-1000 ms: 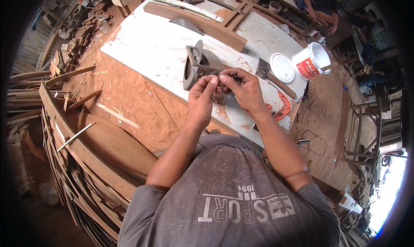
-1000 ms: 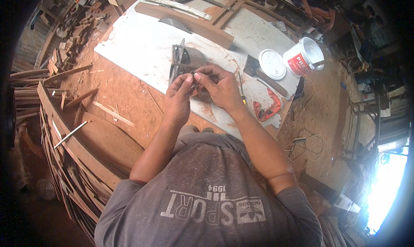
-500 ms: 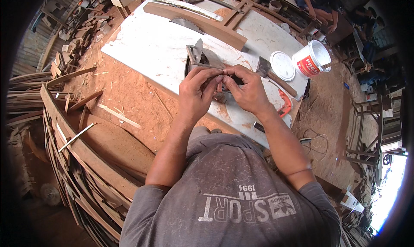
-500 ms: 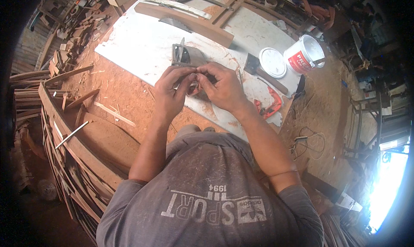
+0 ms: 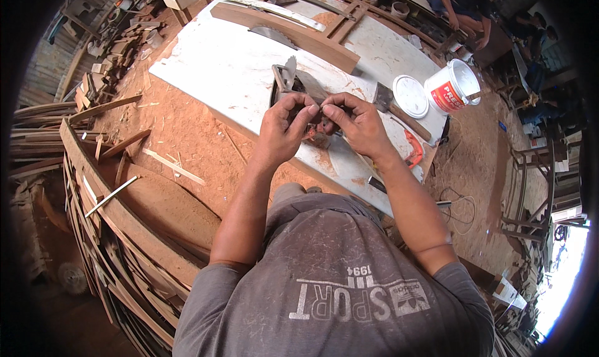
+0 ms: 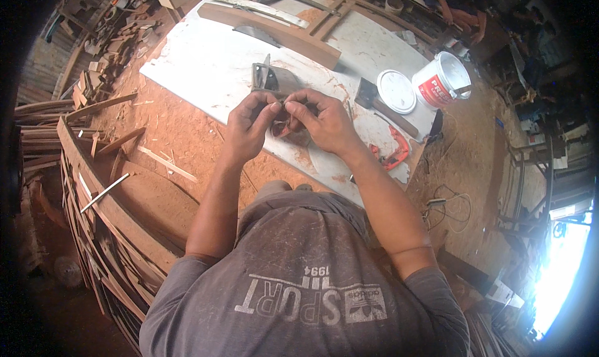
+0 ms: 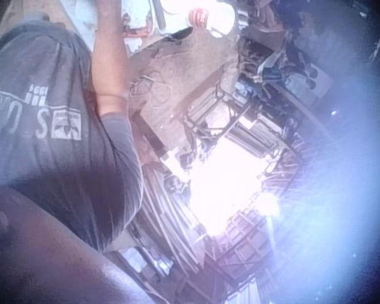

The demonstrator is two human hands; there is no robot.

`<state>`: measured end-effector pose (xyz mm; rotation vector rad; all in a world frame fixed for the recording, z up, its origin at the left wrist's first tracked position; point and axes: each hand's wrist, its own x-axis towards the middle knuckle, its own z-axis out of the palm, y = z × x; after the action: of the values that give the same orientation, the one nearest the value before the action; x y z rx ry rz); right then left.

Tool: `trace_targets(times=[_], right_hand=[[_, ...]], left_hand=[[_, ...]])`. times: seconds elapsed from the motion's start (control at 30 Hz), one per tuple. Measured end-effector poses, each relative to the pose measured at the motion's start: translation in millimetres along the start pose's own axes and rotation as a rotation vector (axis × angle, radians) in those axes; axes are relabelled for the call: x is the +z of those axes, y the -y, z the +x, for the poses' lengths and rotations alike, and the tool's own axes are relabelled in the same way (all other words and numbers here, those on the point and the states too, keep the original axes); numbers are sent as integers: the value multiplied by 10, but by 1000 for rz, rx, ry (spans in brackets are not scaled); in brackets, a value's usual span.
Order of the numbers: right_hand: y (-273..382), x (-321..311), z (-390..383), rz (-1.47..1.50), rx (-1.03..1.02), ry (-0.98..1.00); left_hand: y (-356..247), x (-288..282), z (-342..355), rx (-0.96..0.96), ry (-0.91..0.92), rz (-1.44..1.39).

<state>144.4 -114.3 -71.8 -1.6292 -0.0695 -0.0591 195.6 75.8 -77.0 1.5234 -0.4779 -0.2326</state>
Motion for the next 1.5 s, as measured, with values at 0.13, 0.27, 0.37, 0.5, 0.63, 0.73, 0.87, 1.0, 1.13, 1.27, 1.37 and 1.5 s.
trace_targets(times=[0.13,0.27,0.37,0.5,0.63,0.73,0.87,1.0,1.13,1.27,1.37,1.5], right_hand=[[-46,62,-12,124,33,-45],[-27,84,-33,188,72,-67],[-5,85,-46,173,74,-72],[32,92,-64,120,71,-83],[3,92,-89,33,15,-104],[4,104,-108,-30,-29,-114],[-25,118,-141,-84,-141,-128],[-153,62,-124,-96,-139,-104],[-125,53,-139,-25,-50,-113],[-125,55,-172,8,-14,-94],[-31,44,-187,103,129,-51],[182,-69,-106,252,449,44]], left_hand=[[116,79,-12,-20,-60,-163],[103,115,-25,3,-74,-216],[55,122,-35,-1,-65,-259],[29,99,-35,-68,-39,-168],[-1,116,-30,-100,-52,-129],[-17,89,-15,-158,16,-169],[-5,26,26,-250,109,-280],[34,-21,62,-325,186,-369],[51,-54,88,-376,208,-419],[66,-36,74,-342,186,-418],[40,-7,48,-313,162,-380],[57,-1,15,-274,157,-301]])
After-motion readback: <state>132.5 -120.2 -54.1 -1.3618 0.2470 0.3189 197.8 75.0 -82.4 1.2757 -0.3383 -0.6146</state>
